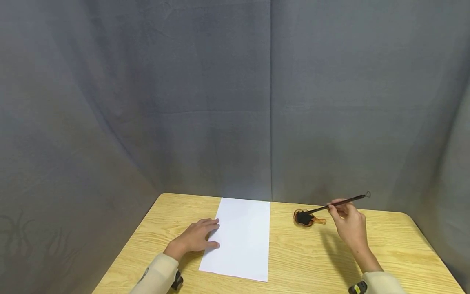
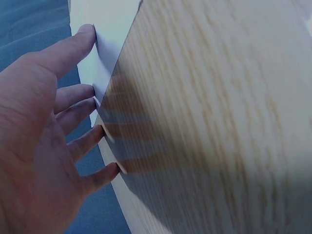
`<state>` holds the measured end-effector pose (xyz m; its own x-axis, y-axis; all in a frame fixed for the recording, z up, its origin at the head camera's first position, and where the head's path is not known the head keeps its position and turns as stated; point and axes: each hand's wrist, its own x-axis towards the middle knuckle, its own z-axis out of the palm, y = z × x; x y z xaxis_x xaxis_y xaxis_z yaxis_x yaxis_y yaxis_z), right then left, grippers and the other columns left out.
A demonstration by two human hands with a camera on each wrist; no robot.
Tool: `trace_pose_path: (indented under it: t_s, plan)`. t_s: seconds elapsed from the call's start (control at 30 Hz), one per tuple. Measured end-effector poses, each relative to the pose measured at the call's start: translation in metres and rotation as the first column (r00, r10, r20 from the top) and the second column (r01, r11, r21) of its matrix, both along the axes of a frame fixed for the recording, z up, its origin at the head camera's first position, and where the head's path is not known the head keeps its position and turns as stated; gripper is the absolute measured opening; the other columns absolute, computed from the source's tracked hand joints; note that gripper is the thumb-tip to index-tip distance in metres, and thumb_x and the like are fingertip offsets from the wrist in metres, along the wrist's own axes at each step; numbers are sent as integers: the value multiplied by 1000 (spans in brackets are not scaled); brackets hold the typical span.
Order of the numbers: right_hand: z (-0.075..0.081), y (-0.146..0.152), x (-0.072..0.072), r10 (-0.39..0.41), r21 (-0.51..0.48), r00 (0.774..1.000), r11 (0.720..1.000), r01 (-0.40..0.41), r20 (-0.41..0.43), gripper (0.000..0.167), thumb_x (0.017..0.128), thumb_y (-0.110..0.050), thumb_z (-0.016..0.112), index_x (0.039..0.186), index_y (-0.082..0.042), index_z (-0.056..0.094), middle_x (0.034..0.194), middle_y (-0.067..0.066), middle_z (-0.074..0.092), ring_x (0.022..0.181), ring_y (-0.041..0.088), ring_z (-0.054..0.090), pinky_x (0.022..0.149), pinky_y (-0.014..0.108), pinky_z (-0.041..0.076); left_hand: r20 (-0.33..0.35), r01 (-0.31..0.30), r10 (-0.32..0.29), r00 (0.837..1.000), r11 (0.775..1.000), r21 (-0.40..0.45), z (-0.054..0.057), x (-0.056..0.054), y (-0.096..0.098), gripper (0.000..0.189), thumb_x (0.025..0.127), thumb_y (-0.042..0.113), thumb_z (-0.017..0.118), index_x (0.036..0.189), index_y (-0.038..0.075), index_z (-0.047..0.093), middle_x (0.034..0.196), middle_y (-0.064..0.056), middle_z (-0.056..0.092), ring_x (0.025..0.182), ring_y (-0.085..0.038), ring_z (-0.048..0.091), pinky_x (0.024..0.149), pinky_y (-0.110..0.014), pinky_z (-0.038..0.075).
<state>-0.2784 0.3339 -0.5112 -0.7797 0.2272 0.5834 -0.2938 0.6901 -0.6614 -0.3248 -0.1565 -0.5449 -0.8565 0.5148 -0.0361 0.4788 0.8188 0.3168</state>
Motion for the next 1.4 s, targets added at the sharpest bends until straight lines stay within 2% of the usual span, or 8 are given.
trace_pose_path:
  t_s: [0.23, 0.57, 0.77, 1.1, 1.4]
  plan:
    - [-3, -2, 1, 8, -30, 1000, 1000, -7, 13, 14, 104, -8, 68, 114, 1, 72, 106, 25, 79, 84, -31, 55, 71, -1, 49, -1, -11, 11, 1000, 1000, 1, 1, 1, 1, 74, 96, 49, 75, 154, 8, 56, 167, -8, 48, 156, -37, 41, 122, -67, 36]
    - [-8, 2, 1, -19, -36, 995, 999, 23, 98, 18, 106, -13, 66, 115, 2, 71, 110, 26, 79, 78, -27, 57, 68, 3, 52, -2, -5, 5, 1000, 1000, -7, 2, -1, 1, 75, 95, 50, 76, 154, 8, 56, 167, -7, 48, 156, -37, 41, 122, -67, 36]
    - [-10, 3, 5, -22, -25, 994, 999, 25, 110, 17, 105, -11, 66, 115, 2, 70, 108, 27, 79, 77, -26, 57, 66, 4, 52, 7, 5, -5, 1000, 1000, -17, 2, -2, 1, 75, 95, 49, 77, 155, 9, 57, 167, -7, 48, 155, -37, 42, 122, -64, 37]
    - [-12, 3, 6, -29, 18, 995, 999, 27, 100, 18, 105, -10, 66, 116, 4, 69, 108, 26, 79, 78, -29, 53, 65, 2, 50, 5, -5, 5, 1000, 1000, 13, 3, -2, -1, 75, 93, 52, 79, 153, 11, 59, 165, -6, 50, 153, -38, 44, 121, -68, 37]
    - [-8, 5, 6, -38, -7, 991, 999, 39, 128, 20, 106, -10, 64, 117, 6, 68, 110, 28, 79, 77, -29, 54, 66, 2, 51, -27, -6, 6, 1000, 1000, -3, 4, -3, 1, 75, 91, 52, 80, 152, 12, 61, 164, -4, 53, 151, -35, 47, 119, -67, 40]
